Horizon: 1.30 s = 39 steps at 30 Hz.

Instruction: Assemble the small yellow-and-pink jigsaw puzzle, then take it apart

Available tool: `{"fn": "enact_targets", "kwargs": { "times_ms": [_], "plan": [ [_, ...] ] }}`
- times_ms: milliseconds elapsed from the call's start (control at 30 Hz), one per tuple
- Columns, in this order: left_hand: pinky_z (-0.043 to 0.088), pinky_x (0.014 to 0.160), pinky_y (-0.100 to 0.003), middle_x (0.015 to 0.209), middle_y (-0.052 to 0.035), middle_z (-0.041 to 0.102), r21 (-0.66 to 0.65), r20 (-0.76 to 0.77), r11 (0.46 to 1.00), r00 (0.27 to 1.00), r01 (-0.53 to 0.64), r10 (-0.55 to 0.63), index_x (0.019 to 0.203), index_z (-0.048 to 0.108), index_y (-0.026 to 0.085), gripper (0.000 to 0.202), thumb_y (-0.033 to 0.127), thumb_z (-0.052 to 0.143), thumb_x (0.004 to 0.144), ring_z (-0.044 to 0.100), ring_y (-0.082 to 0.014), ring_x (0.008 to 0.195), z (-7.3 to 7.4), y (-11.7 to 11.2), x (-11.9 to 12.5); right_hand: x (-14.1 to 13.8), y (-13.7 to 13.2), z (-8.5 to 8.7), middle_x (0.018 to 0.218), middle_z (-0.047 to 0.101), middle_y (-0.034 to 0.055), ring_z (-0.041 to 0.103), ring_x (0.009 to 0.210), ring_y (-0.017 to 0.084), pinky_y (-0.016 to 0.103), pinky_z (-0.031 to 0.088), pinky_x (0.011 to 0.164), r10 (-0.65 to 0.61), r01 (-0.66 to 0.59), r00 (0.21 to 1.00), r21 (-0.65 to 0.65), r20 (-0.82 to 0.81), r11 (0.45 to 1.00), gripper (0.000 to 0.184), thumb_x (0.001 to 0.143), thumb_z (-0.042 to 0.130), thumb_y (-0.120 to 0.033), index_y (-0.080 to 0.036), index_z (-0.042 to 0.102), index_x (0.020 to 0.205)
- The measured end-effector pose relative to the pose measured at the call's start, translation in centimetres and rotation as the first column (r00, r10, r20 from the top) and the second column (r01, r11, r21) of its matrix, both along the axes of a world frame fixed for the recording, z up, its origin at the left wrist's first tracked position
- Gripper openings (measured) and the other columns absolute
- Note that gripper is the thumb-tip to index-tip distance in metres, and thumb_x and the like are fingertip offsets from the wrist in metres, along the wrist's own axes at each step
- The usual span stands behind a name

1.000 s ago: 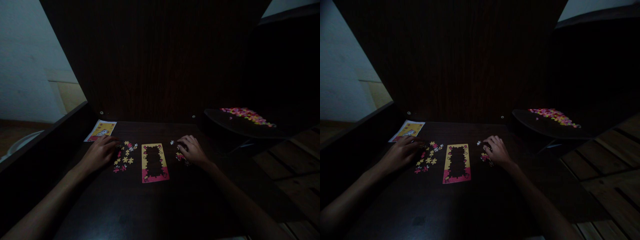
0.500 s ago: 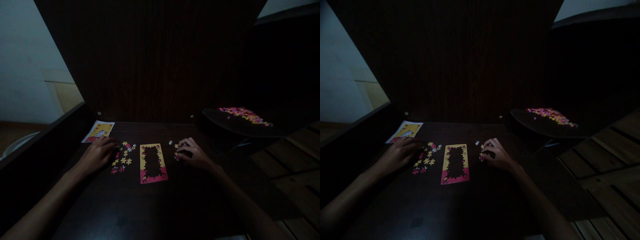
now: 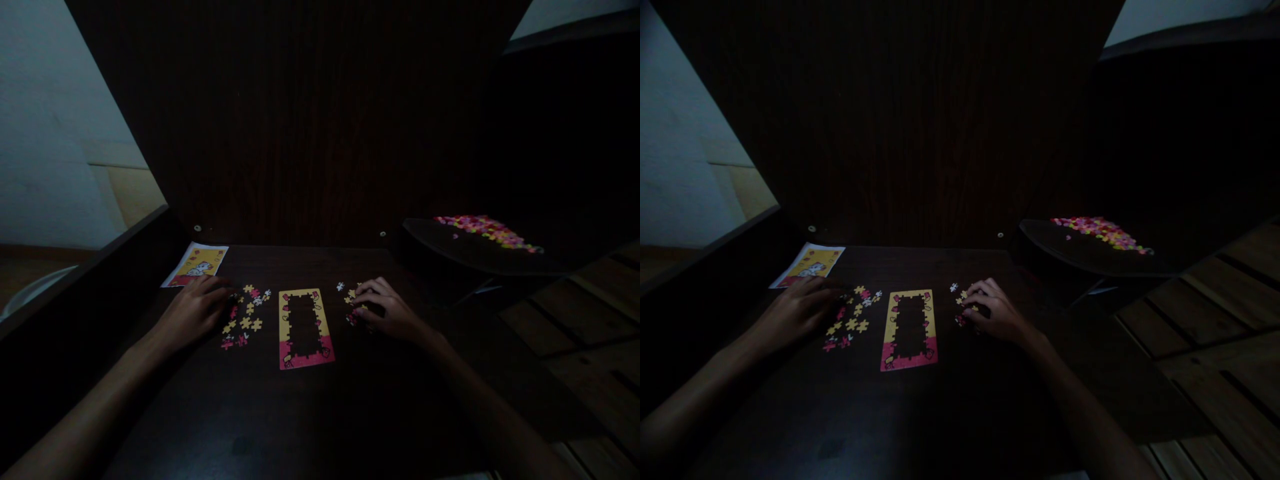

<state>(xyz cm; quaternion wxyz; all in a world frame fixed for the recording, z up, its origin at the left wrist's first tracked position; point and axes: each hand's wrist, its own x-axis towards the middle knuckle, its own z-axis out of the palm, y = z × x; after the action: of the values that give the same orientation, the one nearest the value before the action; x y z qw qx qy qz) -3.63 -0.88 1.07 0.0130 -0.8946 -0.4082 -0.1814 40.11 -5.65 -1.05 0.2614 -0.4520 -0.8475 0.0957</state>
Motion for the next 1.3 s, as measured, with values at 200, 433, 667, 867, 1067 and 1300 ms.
{"fn": "enact_targets", "kwargs": {
  "times_ms": [200, 433, 667, 867, 1067, 1300],
  "plan": [
    [0.05, 0.09, -0.044, 0.114, -0.0106, 0.067, -0.005, -0.007, 1.0, 1.0, 0.005, -0.005, 0.104, 0.071, 0.021, 0.032, 0.028, 0.043, 0.091, 0.061, -0.0279, 0.103, -0.1, 0.2, -0.1, 1.7, 0.0, 0.7, 0.097, 0.062, 0.0071, 0.056, 0.094, 0.023, 0.042, 0.049, 0.085, 0.004, -0.003, 1.0, -0.041, 0.019, 0.999, 0.013, 0.089, 0.065, -0.031, -0.024, 0.074, 0.082],
    [0.051, 0.087, -0.043, 0.113, -0.0111, 0.068, -0.002, -0.012, 1.0, 1.0, 0.003, -0.003, 0.104, 0.071, 0.021, 0.033, 0.028, 0.043, 0.09, 0.062, -0.0279, 0.1, -0.3, 0.3, -0.2, 2.5, 0.0, 0.5, 0.1, 0.063, 0.0068, 0.058, 0.096, 0.023, 0.044, 0.048, 0.089, -0.013, 0.017, 0.999, -0.091, 0.038, 0.996, 0.011, 0.085, 0.07, -0.035, -0.024, 0.073, 0.084],
    [0.051, 0.088, -0.043, 0.112, -0.0111, 0.067, -0.015, -0.002, 1.0, 1.0, 0.007, -0.007, 0.101, 0.072, 0.022, 0.032, 0.03, 0.043, 0.09, 0.062, -0.0286, 0.099, -0.6, 0.5, -0.4, 2.0, 0.3, 0.3, 0.094, 0.067, 0.0056, 0.062, 0.092, 0.021, 0.043, 0.05, 0.089, 0.037, -0.038, 0.999, -0.103, -0.012, 0.994, 0.017, 0.093, 0.061, -0.037, -0.026, 0.075, 0.092],
    [0.05, 0.09, -0.043, 0.114, -0.0104, 0.067, -0.013, -0.015, 1.0, 1.0, 0.011, -0.011, 0.105, 0.071, 0.023, 0.033, 0.031, 0.043, 0.09, 0.062, -0.0286, 0.101, -0.6, 0.6, -0.4, 1.7, -0.1, 0.6, 0.1, 0.067, 0.0058, 0.061, 0.096, 0.021, 0.041, 0.051, 0.089, 0.019, -0.013, 0.998, -0.117, 0.053, 0.993, 0.019, 0.094, 0.059, -0.031, -0.028, 0.074, 0.106],
    [0.051, 0.089, -0.045, 0.115, -0.0128, 0.066, -0.018, -0.024, 1.0, 0.999, 0.024, -0.025, 0.107, 0.071, 0.02, 0.035, 0.031, 0.042, 0.091, 0.062, -0.0294, 0.102, -0.6, 0.5, -0.5, 1.6, -0.2, 0.7, 0.1, 0.065, 0.0063, 0.061, 0.094, 0.02, 0.035, 0.053, 0.083, 0.03, -0.027, 0.999, -0.191, 0.012, 0.981, 0.02, 0.095, 0.057, -0.034, -0.026, 0.073, 0.104],
    [0.052, 0.087, -0.043, 0.113, -0.0127, 0.067, 0.0, -0.057, 1.0, 0.998, 0.02, -0.02, 0.105, 0.071, 0.019, 0.035, 0.029, 0.041, 0.091, 0.062, -0.0283, 0.1, -0.3, 0.3, -0.2, 1.6, 0.0, 0.6, 0.094, 0.059, 0.005, 0.059, 0.087, 0.019, 0.032, 0.05, 0.077, -0.003, -0.02, 0.996, -0.274, -0.084, 0.962, 0.026, 0.094, 0.057, -0.043, -0.024, 0.073, 0.098]
  ]
}}
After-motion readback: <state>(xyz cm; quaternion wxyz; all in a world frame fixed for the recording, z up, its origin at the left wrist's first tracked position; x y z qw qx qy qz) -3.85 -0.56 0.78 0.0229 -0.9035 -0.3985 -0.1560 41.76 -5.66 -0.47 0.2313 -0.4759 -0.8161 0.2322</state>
